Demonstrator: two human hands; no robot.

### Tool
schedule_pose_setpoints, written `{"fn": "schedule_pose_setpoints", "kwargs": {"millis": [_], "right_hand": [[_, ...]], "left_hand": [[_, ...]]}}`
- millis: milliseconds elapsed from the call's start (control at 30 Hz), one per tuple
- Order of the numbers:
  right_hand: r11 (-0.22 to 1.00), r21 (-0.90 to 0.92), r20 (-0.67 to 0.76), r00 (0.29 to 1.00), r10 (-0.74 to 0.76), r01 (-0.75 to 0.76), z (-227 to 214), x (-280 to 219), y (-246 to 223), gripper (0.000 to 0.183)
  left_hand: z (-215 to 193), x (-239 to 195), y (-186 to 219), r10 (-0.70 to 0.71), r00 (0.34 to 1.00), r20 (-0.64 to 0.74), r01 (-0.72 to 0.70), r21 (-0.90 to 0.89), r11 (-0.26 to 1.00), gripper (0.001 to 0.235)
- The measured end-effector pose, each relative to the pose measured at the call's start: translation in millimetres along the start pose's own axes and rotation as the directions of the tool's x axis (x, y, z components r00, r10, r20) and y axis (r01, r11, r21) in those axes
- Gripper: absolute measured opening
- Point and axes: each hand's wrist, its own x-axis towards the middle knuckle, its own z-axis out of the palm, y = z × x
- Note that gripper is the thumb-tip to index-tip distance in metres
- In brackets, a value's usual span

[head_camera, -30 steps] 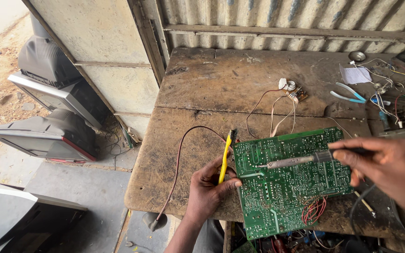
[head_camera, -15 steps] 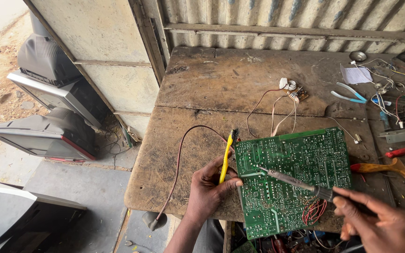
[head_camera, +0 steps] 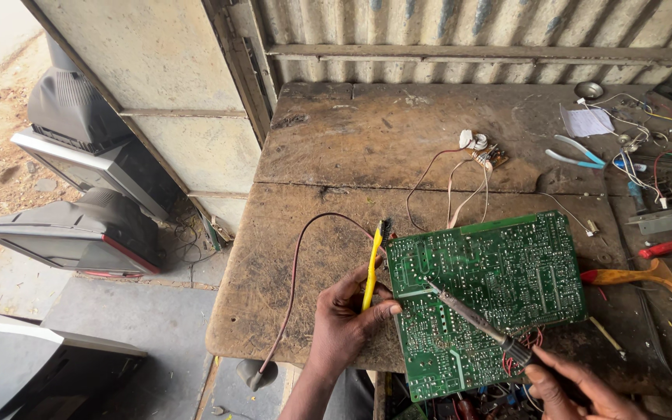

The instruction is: The person uses a soldering iron and a yellow brush to work on a green circuit board. They repeatedly apply the soldering iron to various points on the board and use the brush to clean or spread flux. The person continues this process across different areas of the board throughout the clip.

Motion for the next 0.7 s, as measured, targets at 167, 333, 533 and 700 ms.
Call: {"fn": "schedule_pose_setpoints", "kwargs": {"millis": [167, 333, 533, 700], "right_hand": [[0.999, -0.046, -0.068, 0.997, -0.031, 0.028, 16.2, -4.4, 17.2, 0.041], [0.999, 0.016, 0.126, 0.992, 0.031, -0.033, 15.1, 12.9, 64.1, 0.048], [0.986, 0.062, 0.317, 0.940, 0.130, -0.157, 25.1, 31.4, 133.0, 0.047], [0.026, 0.228, 0.946, 0.228, 0.228, -0.973, 28.6, 73.5, 178.5, 0.041]], "left_hand": [[0.1, -0.5, 0.9, -0.003, 1.000, 0.001, 0.003, 0.016, 1.000, 0.069], [1.0, -0.1, 2.7, -0.019, 1.000, -0.012, 0.019, 0.056, 0.998, 0.068], [2.2, -0.3, 4.4, 0.009, 1.000, -0.001, -0.008, 0.020, 1.000, 0.068], [2.1, -0.2, 4.1, -0.011, 1.000, -0.009, 0.012, 0.045, 0.999, 0.068]]}}
